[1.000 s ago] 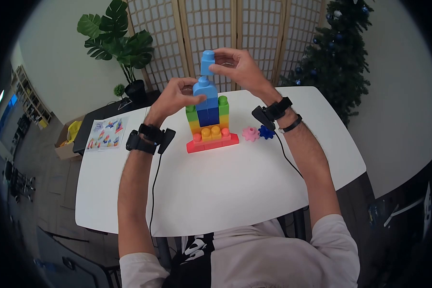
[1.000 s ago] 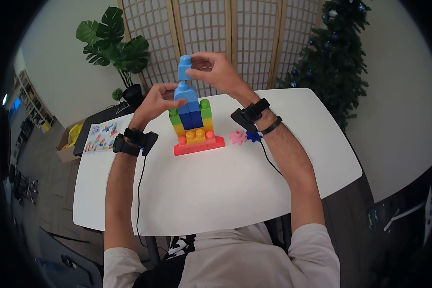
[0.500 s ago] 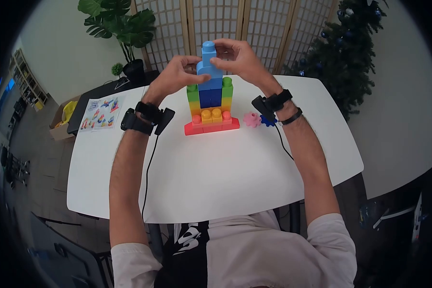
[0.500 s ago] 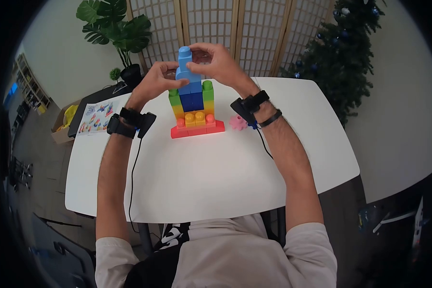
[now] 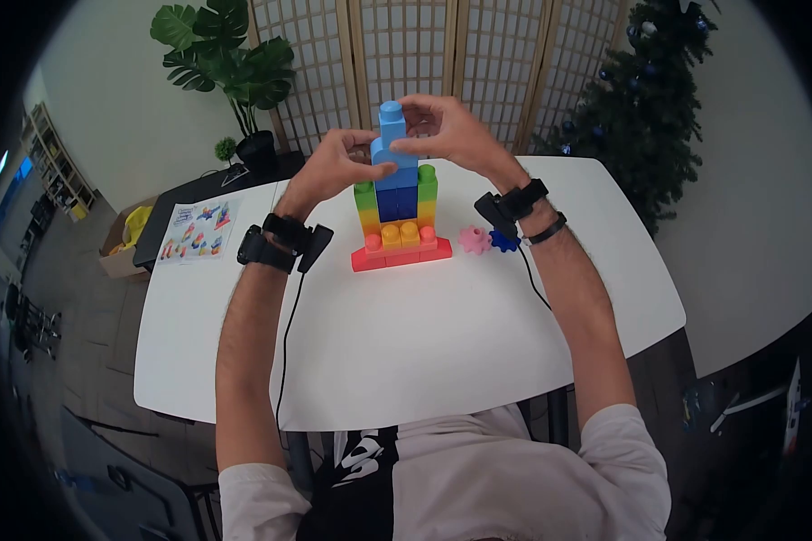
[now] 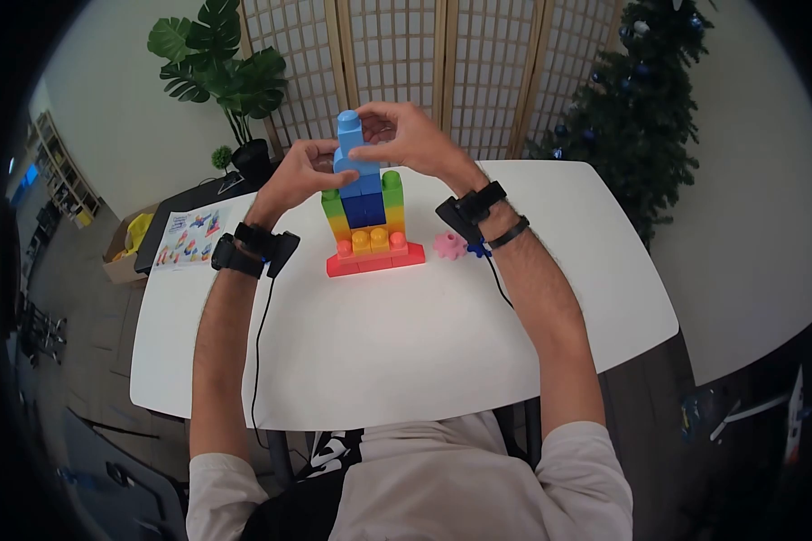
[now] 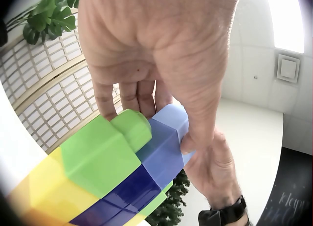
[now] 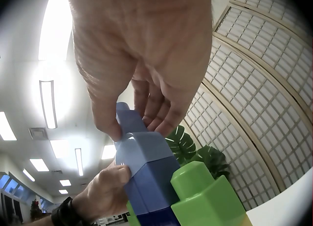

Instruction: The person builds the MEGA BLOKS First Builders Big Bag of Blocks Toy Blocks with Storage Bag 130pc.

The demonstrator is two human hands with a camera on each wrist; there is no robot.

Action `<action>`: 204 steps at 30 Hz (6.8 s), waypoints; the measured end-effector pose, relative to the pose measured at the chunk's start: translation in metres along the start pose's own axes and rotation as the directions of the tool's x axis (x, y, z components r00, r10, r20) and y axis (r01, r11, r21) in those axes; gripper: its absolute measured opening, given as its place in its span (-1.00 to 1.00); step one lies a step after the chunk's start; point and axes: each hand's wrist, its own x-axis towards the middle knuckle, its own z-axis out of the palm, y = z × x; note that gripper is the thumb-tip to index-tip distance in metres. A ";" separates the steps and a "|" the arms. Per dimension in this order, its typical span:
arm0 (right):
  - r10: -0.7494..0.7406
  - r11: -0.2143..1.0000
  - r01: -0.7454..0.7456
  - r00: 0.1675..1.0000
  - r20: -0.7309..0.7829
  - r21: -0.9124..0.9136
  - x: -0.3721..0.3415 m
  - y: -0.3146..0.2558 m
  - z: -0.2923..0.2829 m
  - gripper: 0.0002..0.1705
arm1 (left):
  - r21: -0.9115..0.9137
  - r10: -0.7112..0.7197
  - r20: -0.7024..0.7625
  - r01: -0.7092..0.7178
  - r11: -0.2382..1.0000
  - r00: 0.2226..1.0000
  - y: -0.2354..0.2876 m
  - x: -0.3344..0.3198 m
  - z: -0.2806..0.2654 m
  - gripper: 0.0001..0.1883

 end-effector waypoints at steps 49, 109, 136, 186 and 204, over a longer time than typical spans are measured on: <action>0.608 0.755 -0.466 0.760 0.228 -0.462 -0.160 0.111 -0.070 -0.40 | 0.562 -0.467 -0.133 0.454 0.691 0.874 -0.098 -0.198 -0.139 -0.28; -0.163 0.911 0.148 0.987 -0.005 -0.386 -0.075 -0.016 0.071 -0.76 | 0.077 0.181 -0.198 -0.169 0.983 0.963 -0.029 -0.105 0.042 -0.64; -0.113 0.848 0.126 0.992 0.057 -0.514 -0.091 0.012 0.090 -0.69 | 0.397 0.276 -0.255 -0.159 0.904 0.927 -0.050 -0.106 0.049 -0.80; -0.196 0.933 0.188 0.981 0.005 -0.308 -0.092 -0.054 0.061 -0.66 | 0.309 0.113 -0.130 -0.068 0.948 0.985 0.034 -0.123 0.017 -0.63; 0.024 0.884 -0.051 0.998 -0.064 -0.465 -0.096 0.008 0.051 -0.81 | 0.356 0.043 -0.274 0.060 0.932 0.961 -0.048 -0.086 0.027 0.12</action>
